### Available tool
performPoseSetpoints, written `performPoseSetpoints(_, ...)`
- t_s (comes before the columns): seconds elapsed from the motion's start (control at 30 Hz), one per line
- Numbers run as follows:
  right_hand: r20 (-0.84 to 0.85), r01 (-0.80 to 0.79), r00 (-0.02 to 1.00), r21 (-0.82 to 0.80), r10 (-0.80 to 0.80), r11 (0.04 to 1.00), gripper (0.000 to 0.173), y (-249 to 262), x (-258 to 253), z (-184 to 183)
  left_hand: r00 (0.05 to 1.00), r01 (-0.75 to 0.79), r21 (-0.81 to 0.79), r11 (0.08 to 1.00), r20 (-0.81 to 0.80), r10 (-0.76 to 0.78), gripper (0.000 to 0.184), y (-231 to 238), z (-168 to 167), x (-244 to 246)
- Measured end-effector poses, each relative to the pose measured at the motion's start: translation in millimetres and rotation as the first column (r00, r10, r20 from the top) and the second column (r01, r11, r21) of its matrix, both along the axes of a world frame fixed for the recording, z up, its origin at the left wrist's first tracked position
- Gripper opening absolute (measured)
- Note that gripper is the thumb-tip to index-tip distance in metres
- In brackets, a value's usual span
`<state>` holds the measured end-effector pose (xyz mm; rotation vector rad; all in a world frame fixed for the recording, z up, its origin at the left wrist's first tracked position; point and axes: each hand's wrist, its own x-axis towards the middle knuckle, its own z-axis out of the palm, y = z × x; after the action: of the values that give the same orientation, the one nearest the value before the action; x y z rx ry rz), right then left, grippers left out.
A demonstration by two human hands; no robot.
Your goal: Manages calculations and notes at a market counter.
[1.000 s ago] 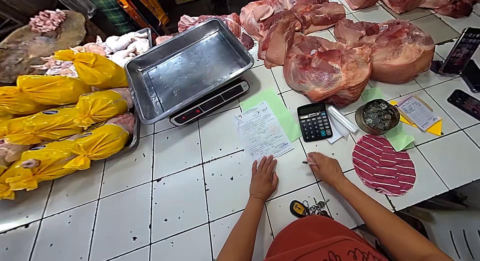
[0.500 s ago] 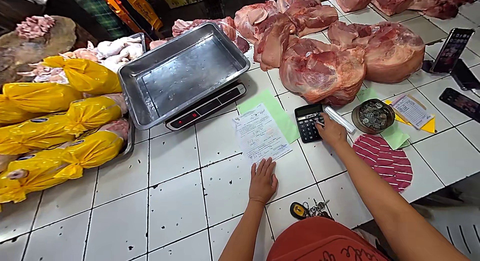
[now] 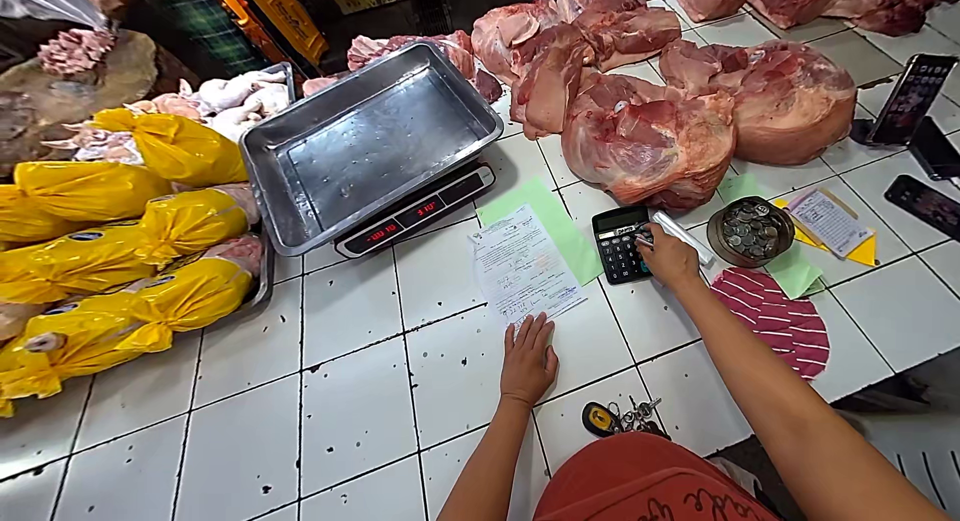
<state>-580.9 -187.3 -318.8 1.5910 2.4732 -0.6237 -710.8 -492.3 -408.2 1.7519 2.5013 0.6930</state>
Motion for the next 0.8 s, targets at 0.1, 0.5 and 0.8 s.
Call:
performPoseSetpoints(0.1, 0.022, -0.016, 1.000, -0.015, 0.016, 1.000, 0.048, 0, 0, 2, 1.000, -0.003, 0.008, 1.000, -0.010, 0.003, 0.044, 0, 0, 1)
performPoseSetpoints(0.5, 0.021, -0.014, 1.000, -0.035, 0.015, 0.999, 0.051, 0, 0, 5, 1.000, -0.006, 0.004, 1.000, -0.007, 0.006, 0.044, -1, 0, 1)
performPoseSetpoints(0.8, 0.022, -0.005, 1.000, -0.035, 0.006, 0.999, 0.049, 2, 1, 6, 1.000, -0.005, 0.008, 1.000, -0.013, 0.005, 0.044, 0, 0, 1)
